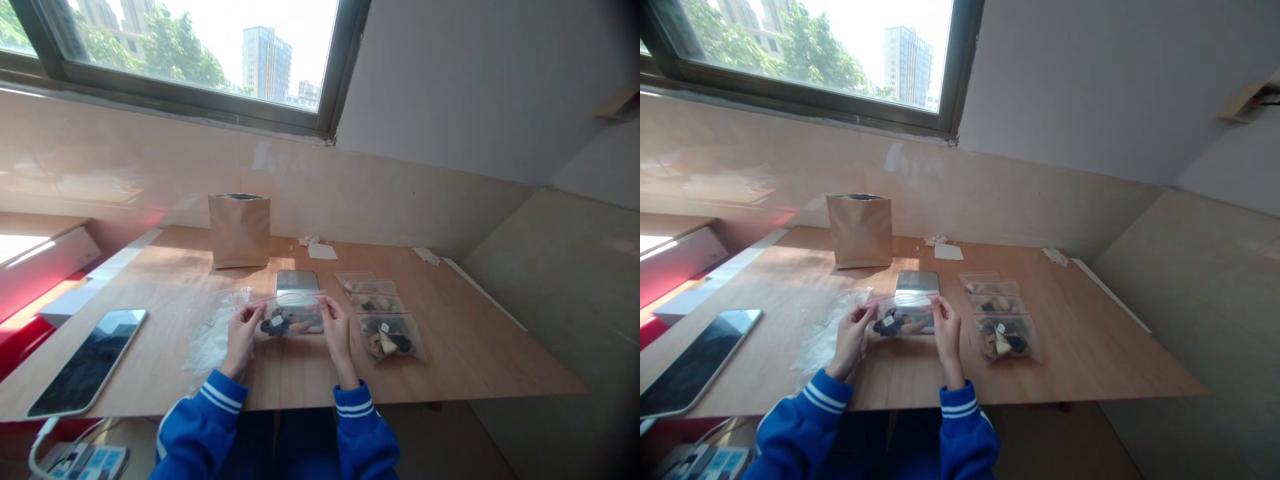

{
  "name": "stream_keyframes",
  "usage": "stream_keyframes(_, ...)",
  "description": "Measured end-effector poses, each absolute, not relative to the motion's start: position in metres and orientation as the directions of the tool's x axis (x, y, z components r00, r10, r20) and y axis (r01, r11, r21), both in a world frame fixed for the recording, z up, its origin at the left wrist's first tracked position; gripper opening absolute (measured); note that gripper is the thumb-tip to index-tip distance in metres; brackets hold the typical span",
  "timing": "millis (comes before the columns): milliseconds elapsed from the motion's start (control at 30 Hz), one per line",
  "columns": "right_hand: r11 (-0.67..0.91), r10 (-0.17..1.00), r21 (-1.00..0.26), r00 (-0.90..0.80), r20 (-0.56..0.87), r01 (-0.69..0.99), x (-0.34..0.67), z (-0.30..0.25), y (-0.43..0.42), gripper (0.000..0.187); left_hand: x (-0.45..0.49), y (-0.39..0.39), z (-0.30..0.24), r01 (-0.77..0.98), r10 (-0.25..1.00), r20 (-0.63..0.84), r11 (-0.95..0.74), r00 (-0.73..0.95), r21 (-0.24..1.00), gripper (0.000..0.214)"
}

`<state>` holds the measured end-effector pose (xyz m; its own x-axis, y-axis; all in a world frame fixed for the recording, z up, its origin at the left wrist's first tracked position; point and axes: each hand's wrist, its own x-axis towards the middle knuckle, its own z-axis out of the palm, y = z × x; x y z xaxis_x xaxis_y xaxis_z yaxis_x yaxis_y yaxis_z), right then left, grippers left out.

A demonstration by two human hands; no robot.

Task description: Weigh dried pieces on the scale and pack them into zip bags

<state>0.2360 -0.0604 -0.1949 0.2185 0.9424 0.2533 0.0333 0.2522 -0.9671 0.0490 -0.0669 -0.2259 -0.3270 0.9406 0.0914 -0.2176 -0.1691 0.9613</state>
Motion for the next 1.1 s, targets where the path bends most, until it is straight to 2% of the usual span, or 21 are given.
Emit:
stream_keyframes(167, 0.243, 0.930, -0.969, 0.297, 0.216, -0.054, 0.238, -0.231, -0.062, 0.034, 0.048, -0.065, -0.235, -0.157, 0.931, 0.108, -0.172, -0.350, 0.973, 0.030)
stream_keyframes(400, 0.247, 0.876, -0.968, 0.414, 0.247, 0.054, 0.243, -0.237, -0.067, 0.036, 0.046, -0.068, -0.239, -0.041, 0.935, 0.144, -0.166, -0.323, 0.985, 0.034)
stream_keyframes(767, 0.248, 0.846, -0.953, 0.441, 0.300, 0.173, 0.247, -0.244, -0.067, 0.035, 0.048, -0.073, -0.237, 0.166, 0.900, 0.227, -0.177, -0.371, 0.970, 0.031)
stream_keyframes(967, 0.243, 0.847, -0.962, 0.456, 0.274, 0.127, 0.247, -0.244, -0.067, 0.035, 0.048, -0.073, -0.238, 0.165, 0.894, 0.238, -0.188, -0.378, 0.968, 0.029)
stream_keyframes(1100, 0.244, 0.885, -0.969, 0.398, 0.240, 0.041, 0.244, -0.241, -0.068, 0.033, 0.049, -0.074, -0.234, 0.094, 0.928, 0.208, -0.188, -0.308, 0.978, 0.028)
